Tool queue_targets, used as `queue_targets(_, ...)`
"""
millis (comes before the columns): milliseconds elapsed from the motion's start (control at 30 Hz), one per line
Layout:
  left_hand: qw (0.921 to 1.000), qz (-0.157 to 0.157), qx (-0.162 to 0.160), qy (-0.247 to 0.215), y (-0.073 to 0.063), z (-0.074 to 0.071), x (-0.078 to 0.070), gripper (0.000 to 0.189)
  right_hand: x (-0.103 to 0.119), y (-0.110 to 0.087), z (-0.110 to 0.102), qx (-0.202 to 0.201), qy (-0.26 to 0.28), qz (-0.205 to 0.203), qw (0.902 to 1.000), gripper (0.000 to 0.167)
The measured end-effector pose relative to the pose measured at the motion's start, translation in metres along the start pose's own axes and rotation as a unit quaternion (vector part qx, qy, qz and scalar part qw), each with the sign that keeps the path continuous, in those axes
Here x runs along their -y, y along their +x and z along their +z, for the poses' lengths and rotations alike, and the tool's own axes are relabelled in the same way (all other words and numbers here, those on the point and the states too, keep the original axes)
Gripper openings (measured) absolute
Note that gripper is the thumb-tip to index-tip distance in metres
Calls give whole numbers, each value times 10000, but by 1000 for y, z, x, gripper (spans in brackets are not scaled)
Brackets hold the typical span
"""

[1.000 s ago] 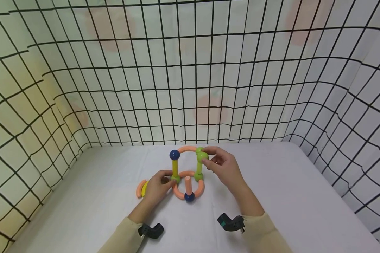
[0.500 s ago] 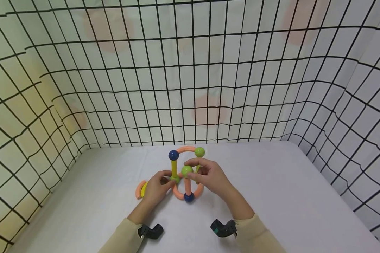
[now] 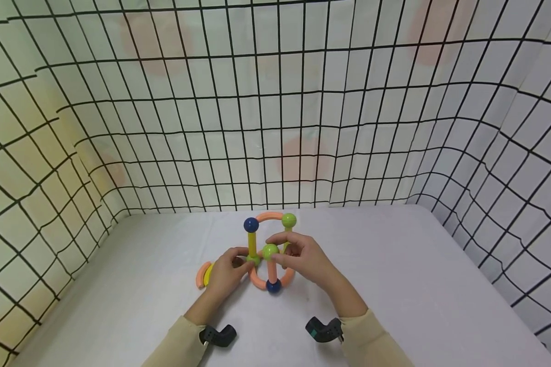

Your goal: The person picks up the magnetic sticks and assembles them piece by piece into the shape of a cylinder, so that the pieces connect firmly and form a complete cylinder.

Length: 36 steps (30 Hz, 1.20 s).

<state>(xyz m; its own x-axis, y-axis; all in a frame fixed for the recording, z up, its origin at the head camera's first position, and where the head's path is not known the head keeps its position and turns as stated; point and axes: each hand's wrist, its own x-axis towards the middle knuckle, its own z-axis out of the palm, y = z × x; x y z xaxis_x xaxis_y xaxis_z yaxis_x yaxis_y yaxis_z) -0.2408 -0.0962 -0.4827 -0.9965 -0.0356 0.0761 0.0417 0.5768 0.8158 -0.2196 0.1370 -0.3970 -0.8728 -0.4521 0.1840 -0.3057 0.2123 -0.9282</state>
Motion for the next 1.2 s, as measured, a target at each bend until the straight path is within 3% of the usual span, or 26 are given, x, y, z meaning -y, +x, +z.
queue_targets(367, 9998, 187, 40, -32, -2, -4, -2, 32, 2, 1, 0, 77, 51, 46, 9999, 31)
queue_targets(600, 9997, 229, 57, -45, -2, -4, 0, 34, 2, 2, -3, -33, -240, 97, 9997, 29)
queue_targets(733, 9998, 168, 62, -56, -1, -3, 1, 34, 0, 2, -8, -371, -269, -161, 9988, 23)
queue_targets(933, 9999, 102, 78, -40, -1, -3, 1, 34, -13, 3, -20, -1383, 98, -344, 9897, 18)
queue_targets(1033, 9999, 140, 78, -32, -1, -3, 0, 33, -27, 4, -24, -1739, 218, -199, 9843, 22)
queue_targets(1200, 9998, 155, 85, -28, -2, -3, -1, 33, -54, 9, -28, -1949, -49, 405, 9800, 22)
